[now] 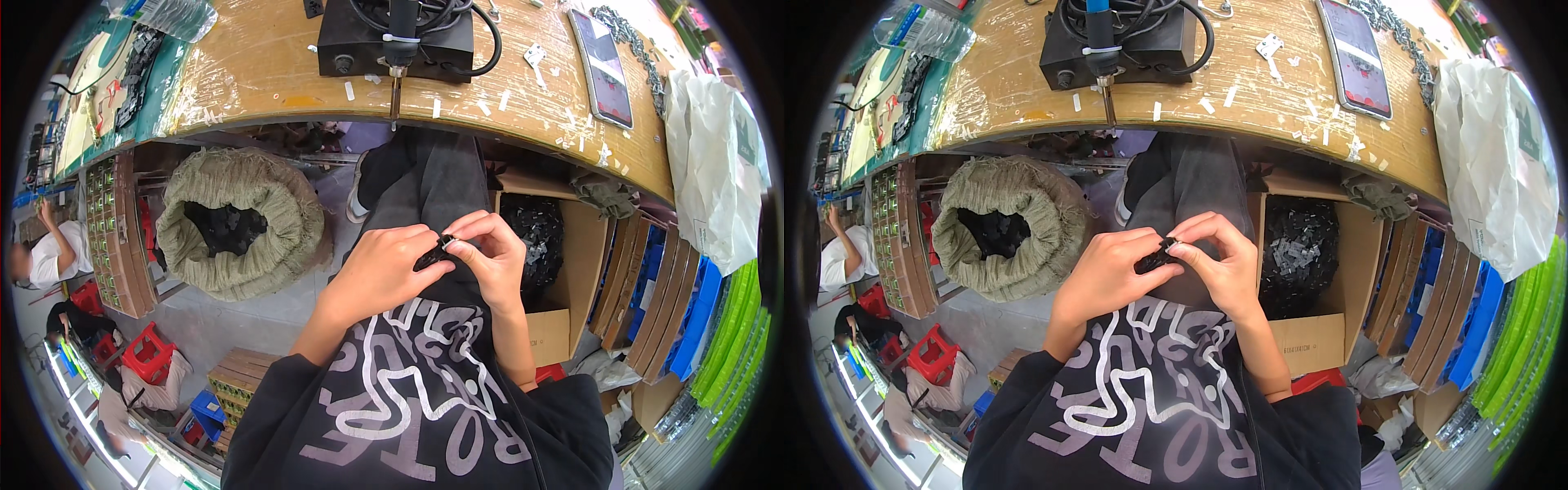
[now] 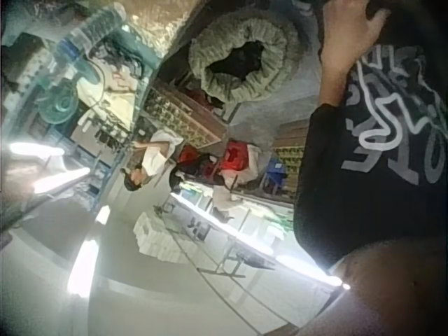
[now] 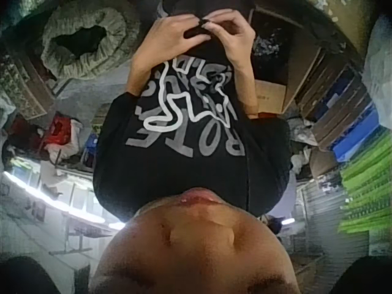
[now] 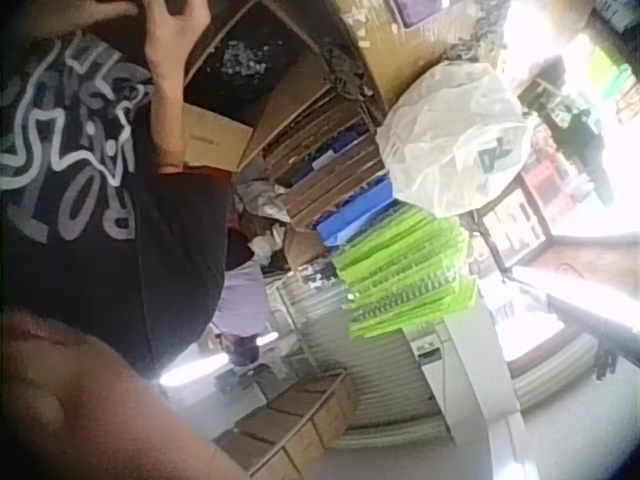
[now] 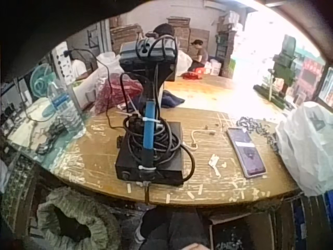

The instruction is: The person repeatedly picks up small black plastic electronic housings from a sack, inserts a small metal pin into a slot, and uses a soldering iron to heat the pin into place. After each unit is processed, it is placed into a cardboard box. The task is performed one unit at a time in a repetitive cycle.

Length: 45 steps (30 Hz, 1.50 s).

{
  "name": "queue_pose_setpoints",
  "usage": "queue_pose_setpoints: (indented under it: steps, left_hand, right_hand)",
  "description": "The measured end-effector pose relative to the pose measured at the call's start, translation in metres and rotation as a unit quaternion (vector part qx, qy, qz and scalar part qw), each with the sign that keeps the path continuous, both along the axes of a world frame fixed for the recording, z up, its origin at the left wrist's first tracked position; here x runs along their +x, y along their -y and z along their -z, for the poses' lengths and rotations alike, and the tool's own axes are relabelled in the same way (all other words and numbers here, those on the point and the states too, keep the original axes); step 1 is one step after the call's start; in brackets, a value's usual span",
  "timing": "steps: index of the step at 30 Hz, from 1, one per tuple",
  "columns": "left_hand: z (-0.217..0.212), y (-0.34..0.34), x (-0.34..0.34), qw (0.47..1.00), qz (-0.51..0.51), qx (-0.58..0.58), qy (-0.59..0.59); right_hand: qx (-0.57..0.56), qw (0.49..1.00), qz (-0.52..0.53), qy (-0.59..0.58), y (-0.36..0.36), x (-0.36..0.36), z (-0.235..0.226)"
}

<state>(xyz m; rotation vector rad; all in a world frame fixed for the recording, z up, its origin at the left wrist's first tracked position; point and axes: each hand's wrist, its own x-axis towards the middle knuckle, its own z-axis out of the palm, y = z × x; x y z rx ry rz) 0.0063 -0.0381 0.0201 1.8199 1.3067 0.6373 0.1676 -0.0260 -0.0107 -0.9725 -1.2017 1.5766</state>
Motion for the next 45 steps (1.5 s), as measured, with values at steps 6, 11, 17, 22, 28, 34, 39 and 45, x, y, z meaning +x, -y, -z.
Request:
queue_pose_setpoints:
  steps: [6,11,17,22,28,34,39,45]
  left_hand:
    - [0.006,0.002,0.002,0.999,-0.012,0.043,-0.006]
    - [0.0,0.003,0.001,0.999,0.004,0.003,-0.04]
    - [0.011,-0.002,-0.017,0.979,0.069,-0.145,0.122]
    - [0.044,-0.003,-0.014,0.895,0.047,-0.275,0.348]
    - [0.083,0.016,0.006,0.52,0.129,-0.436,0.723]
    - [0.077,0.01,-0.006,0.574,0.019,-0.44,0.69]
    - [0.053,-0.011,-0.01,0.849,-0.314,-0.115,0.409]
    - [0.037,-0.033,-0.012,0.845,-0.362,-0.053,0.389]
  right_hand:
    - [0.016,1.0,0.005,-0.009,0.001,-0.001,0.005]
    - [-0.027,0.999,-0.034,0.014,-0.005,0.002,0.0]
    - [0.075,0.99,-0.094,0.079,-0.013,0.007,0.001]
    - [0.091,0.991,-0.099,-0.008,-0.018,0.005,0.004]
    - [0.082,0.982,-0.154,-0.077,-0.018,-0.003,0.018]
    - [0.006,0.992,-0.118,-0.036,-0.019,-0.006,0.017]
    - [-0.038,0.992,-0.101,0.072,-0.022,-0.016,0.014]
    - [-0.239,0.956,-0.17,-0.001,-0.012,-0.036,-0.017]
